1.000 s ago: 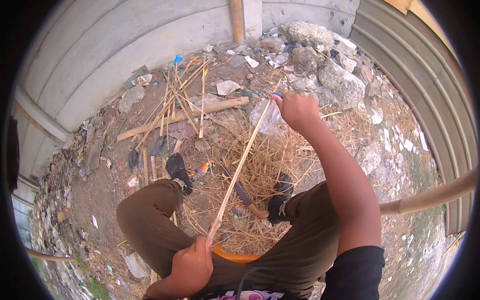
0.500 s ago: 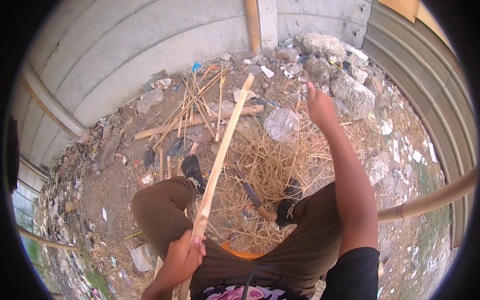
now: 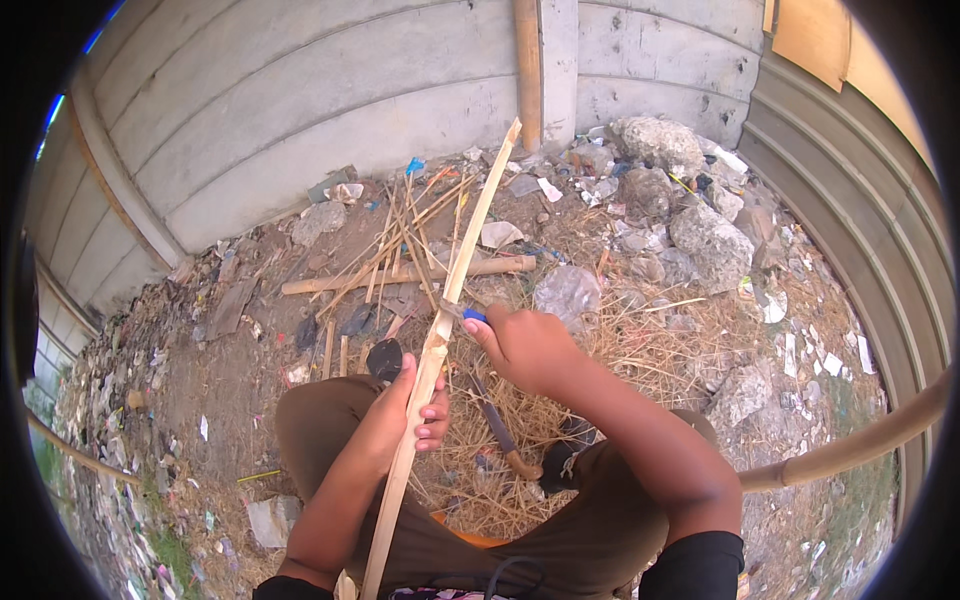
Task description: The person sits on the ground and uses a knife to shave and shape a long piece of wood. They then use a machete to further refine the wood's shape, followed by a utility knife for finer adjustments.
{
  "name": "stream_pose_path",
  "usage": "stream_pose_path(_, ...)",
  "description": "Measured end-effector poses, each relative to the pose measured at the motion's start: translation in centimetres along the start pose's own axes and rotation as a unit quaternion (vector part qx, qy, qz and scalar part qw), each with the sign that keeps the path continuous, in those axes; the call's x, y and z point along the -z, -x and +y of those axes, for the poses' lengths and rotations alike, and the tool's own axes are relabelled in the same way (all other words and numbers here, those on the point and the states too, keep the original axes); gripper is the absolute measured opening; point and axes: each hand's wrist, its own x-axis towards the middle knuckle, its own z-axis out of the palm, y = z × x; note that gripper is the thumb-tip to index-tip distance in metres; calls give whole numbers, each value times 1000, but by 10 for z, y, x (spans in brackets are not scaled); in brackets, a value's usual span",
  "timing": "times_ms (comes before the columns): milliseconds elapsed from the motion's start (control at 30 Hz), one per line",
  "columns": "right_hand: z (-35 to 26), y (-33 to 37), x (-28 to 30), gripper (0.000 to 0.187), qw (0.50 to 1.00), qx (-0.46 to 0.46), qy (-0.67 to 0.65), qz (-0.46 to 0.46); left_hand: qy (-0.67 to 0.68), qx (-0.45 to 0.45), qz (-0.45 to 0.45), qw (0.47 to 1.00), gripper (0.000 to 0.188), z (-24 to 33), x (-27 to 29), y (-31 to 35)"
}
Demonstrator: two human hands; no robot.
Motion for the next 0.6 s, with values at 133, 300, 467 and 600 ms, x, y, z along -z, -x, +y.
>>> stream_pose_path(133,-5,9,-5,47,999,45,20,12,-25,14,-6,1000,55,7,-10,1)
stream_pose_path(300,-17,11,-3,44,990,96,74,74,-170,-20,15,985,41,11,-20,17)
stream_pose_path(467,-11,7,-8,45,983,108,122,84,-245,-29,46,968,32,10,-19,21)
stream_pose_path(600,-9,5,-11,47,977,112,156,90,-337,-48,92,936,33,9,-15,25)
